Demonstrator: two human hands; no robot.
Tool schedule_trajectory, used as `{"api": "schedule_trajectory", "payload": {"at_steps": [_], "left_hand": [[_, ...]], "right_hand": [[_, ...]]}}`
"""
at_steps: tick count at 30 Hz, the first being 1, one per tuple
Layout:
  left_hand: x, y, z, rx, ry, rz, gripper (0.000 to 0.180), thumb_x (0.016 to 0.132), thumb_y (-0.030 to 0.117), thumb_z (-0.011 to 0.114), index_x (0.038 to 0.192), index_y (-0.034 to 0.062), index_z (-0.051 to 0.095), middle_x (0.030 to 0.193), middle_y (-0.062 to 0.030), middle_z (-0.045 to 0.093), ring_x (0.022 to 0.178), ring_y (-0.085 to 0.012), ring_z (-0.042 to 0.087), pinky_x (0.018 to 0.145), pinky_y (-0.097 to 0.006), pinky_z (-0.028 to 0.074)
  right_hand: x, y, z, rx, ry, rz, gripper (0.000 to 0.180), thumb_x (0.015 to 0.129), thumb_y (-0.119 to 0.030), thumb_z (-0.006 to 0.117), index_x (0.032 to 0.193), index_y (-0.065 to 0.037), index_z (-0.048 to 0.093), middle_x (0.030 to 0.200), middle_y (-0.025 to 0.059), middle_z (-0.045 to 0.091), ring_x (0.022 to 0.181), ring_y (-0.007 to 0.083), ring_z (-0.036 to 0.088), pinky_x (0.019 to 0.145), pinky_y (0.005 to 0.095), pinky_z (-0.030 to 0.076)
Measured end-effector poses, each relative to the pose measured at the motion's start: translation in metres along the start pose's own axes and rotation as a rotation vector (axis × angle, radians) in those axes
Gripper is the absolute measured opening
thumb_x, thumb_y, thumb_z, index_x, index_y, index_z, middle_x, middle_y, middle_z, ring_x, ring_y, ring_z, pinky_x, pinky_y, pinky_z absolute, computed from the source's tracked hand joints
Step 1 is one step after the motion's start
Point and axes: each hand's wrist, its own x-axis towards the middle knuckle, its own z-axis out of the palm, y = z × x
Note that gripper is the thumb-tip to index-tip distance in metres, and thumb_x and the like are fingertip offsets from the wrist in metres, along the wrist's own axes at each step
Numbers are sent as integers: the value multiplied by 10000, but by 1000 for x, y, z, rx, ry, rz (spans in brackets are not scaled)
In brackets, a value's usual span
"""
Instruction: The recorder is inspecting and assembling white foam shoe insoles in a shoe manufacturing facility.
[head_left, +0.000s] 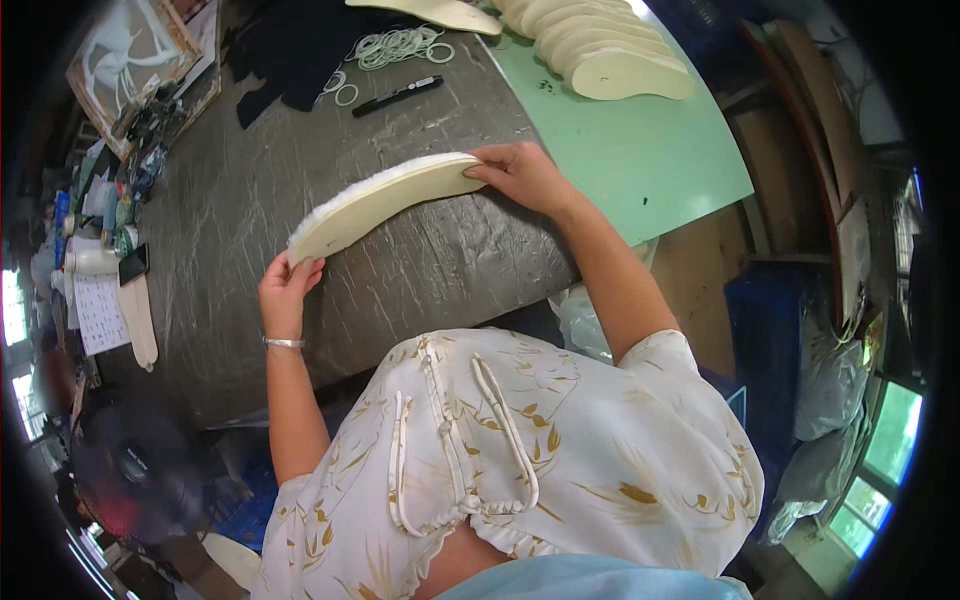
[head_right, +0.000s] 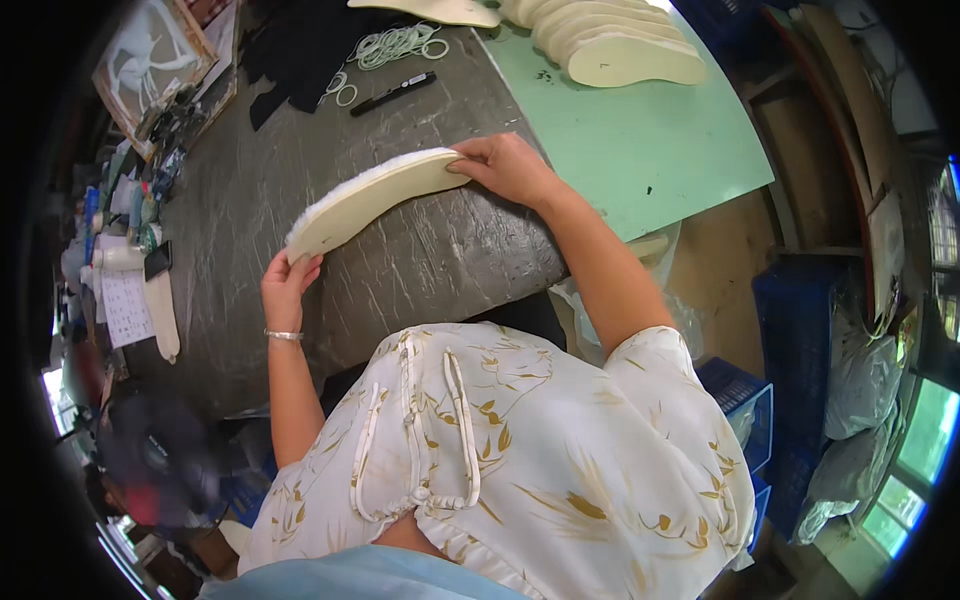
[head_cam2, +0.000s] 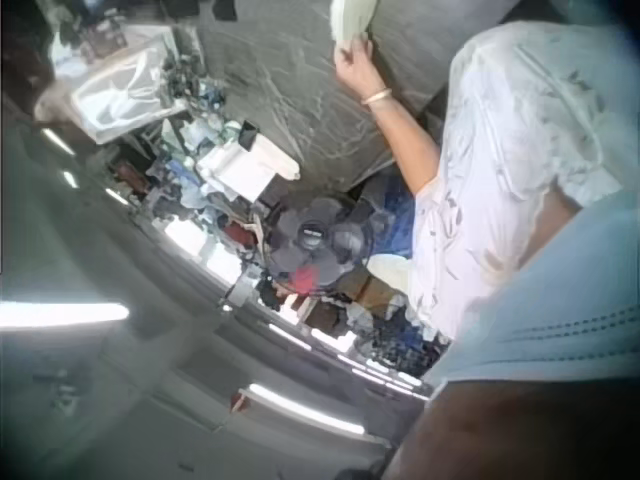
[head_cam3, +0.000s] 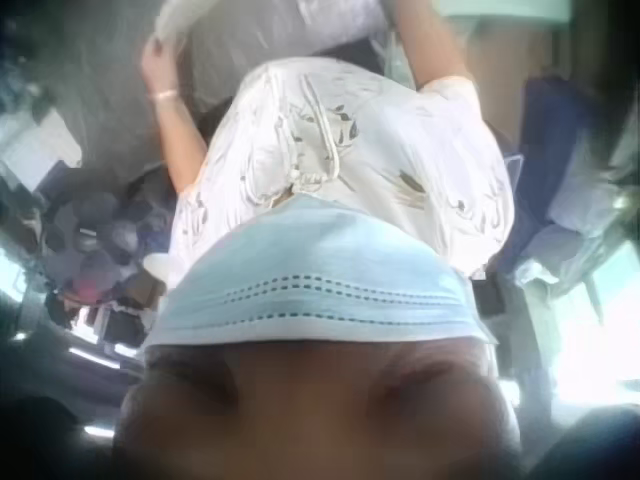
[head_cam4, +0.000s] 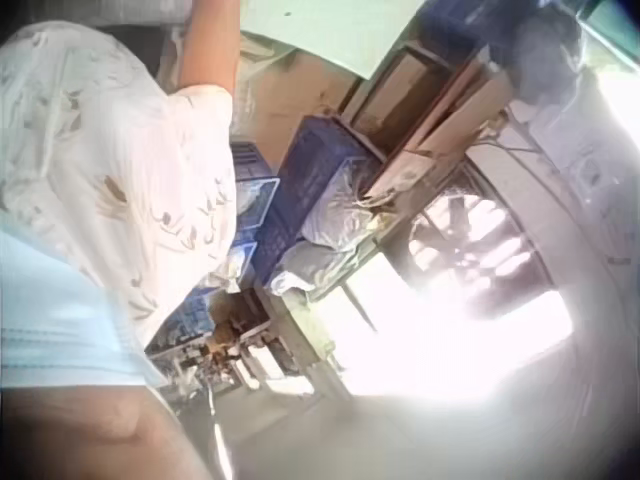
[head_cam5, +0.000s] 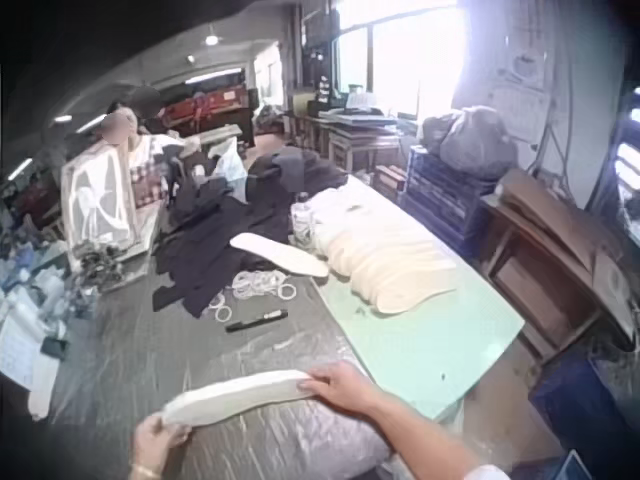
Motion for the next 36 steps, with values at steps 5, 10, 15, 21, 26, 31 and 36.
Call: {"api": "schedule_trajectory", "payload": {"at_steps": [5, 10, 15, 21, 26, 31, 36], "left_hand": [[2, -2, 4, 82, 1, -61, 239, 909, 102, 599, 1107, -31, 583, 976, -88, 661, 847, -160, 672, 726, -235, 550], [6, -1, 9, 80, 39, -72, 246, 915, 107, 589, 1127, -16, 575, 984, -90, 659, 814, -151, 669, 678, -229, 543], [9, -2, 10, 107, 76, -63, 237, 915, 110, 592, 1116, -14, 574, 942, -86, 657, 728, -151, 661, 608, -236, 536], [8, -2, 5, 116, 40, -75, 319, 883, 168, 651, 1145, 8, 563, 1020, -93, 635, 807, -162, 652, 639, -249, 532], [-14, 32, 58, 926, 113, 635, 740, 691, 229, 799, 1312, 27, 450, 1338, -167, 442, 1222, -344, 439, 1020, -417, 366], [-41, 85, 134, 724, -169, 839, 609, 712, 159, 778, 1254, 19, 538, 1286, -146, 522, 1167, -297, 511, 976, -371, 410], [-39, 88, 122, 424, -219, 729, 336, 838, 67, 661, 1166, 4, 624, 1237, -139, 585, 1117, -224, 571, 937, -311, 452]], "right_hand": [[-9, 3, -18, 221, -52, -70, 525, 787, -115, 713, 1279, -65, 537, 881, 93, 640, 801, 136, 586, 782, 273, 491], [-24, 16, -15, 474, -108, 7, 519, 797, -37, 676, 1291, -37, 519, 1012, 64, 635, 863, 101, 577, 828, 242, 484], [-32, -7, -9, 618, -56, -37, 473, 822, 7, 651, 1278, -13, 526, 1081, 41, 618, 904, 81, 570, 839, 234, 479], [-39, -20, -15, 499, 20, -135, 430, 796, -46, 644, 1221, -75, 589, 971, 51, 658, 809, 100, 585, 773, 257, 499], [-37, -29, -10, 602, -38, -71, 451, 804, -27, 646, 1239, 16, 537, 995, 50, 629, 818, 71, 581, 757, 223, 498], [-30, -65, -1, 824, -143, -119, 506, 830, 6, 638, 1305, 35, 465, 1138, 75, 586, 975, 102, 581, 853, 240, 491], [-20, -88, 9, 803, -159, -246, 413, 879, -35, 602, 1266, 59, 491, 1039, 88, 616, 885, 111, 599, 789, 243, 512]]}}
